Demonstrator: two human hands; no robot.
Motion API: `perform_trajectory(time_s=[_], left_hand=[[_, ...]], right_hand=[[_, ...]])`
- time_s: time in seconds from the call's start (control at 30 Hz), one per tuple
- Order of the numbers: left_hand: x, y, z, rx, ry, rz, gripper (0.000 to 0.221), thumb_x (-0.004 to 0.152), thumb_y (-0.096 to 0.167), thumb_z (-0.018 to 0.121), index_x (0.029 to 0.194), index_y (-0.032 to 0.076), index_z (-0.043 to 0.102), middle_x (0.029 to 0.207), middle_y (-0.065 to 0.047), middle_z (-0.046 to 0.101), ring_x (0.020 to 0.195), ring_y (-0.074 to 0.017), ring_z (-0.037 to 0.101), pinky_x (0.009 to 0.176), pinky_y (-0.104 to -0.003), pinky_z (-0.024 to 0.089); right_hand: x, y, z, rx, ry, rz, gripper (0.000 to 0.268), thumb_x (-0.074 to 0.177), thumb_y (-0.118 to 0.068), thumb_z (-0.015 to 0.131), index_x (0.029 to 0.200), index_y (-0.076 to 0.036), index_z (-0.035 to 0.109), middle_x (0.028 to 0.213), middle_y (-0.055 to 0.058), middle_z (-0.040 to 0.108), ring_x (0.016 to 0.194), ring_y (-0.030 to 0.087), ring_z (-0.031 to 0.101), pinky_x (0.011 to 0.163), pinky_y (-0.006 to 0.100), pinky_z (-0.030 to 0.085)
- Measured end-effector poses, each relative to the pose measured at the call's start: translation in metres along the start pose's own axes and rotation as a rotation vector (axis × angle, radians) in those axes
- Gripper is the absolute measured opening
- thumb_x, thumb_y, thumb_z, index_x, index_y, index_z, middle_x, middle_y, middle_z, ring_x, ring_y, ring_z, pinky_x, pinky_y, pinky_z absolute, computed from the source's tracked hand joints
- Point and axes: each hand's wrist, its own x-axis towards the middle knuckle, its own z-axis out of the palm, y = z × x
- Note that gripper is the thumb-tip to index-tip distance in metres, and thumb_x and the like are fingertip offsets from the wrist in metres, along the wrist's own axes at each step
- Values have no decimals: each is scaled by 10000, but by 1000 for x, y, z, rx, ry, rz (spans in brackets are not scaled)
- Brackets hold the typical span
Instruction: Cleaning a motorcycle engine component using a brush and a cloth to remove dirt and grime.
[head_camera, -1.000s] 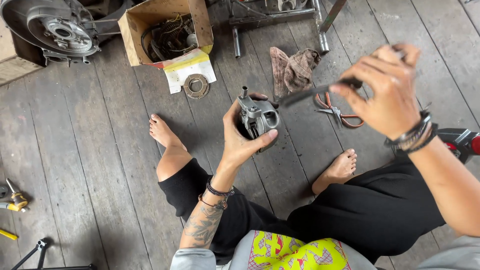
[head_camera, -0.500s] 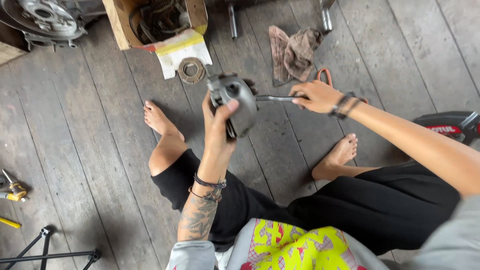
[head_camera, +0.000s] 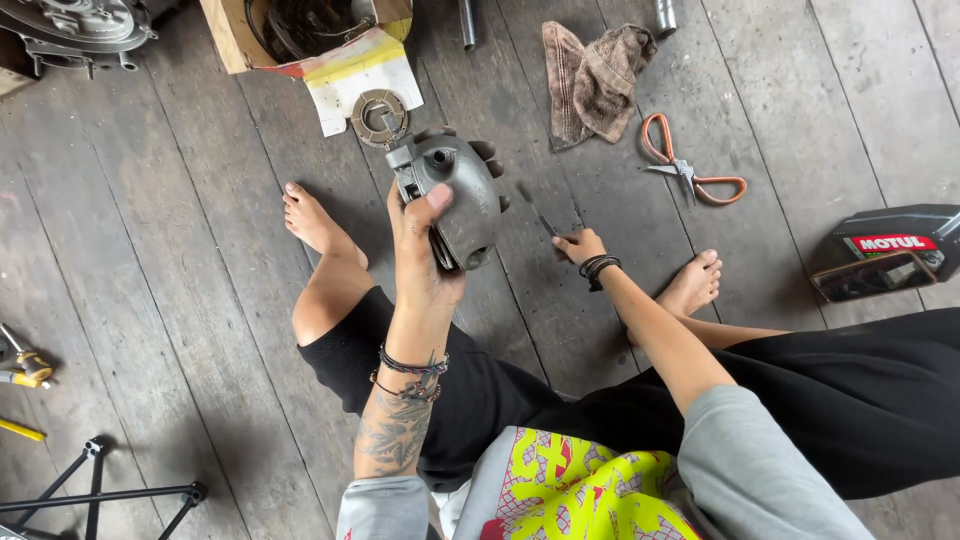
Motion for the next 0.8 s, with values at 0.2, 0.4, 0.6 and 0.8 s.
perform_trajectory(time_s=[0.2,0.4,0.6,0.8], left_hand=[[4,2,14,-2,130,-129,801,842,320,737,1422,114,224,1188,-315,623,975,-418,715,542,-357,617],[-6,-15,-5,-49,-24,-85,613,857,296,693,1363,2,514,1194,-342,631,1166,-388,639,950,-554,557],[1,-24,-2,-142,-145,-93,566,891,327,681,1336,7,538,1227,-313,634,1195,-377,627,1021,-564,528],[9,-12,18,-319,-56,-370,577,845,380,717,1294,35,607,1272,-251,671,1135,-344,676,949,-491,572]], right_hand=[[-7,-50,-56,129,-65,-209,275,978,-333,680,875,-106,795,737,71,692,725,196,626,703,348,505],[-63,-191,-164,366,-511,-457,350,1020,-35,535,1358,52,513,1145,307,684,1017,313,718,875,381,581],[-189,-255,-254,172,-328,-649,346,956,-35,557,1293,36,583,1137,213,590,1117,284,586,969,476,462],[-263,-268,-289,-495,207,-1057,346,1065,-360,549,1089,-23,619,896,56,637,749,150,588,798,274,458]])
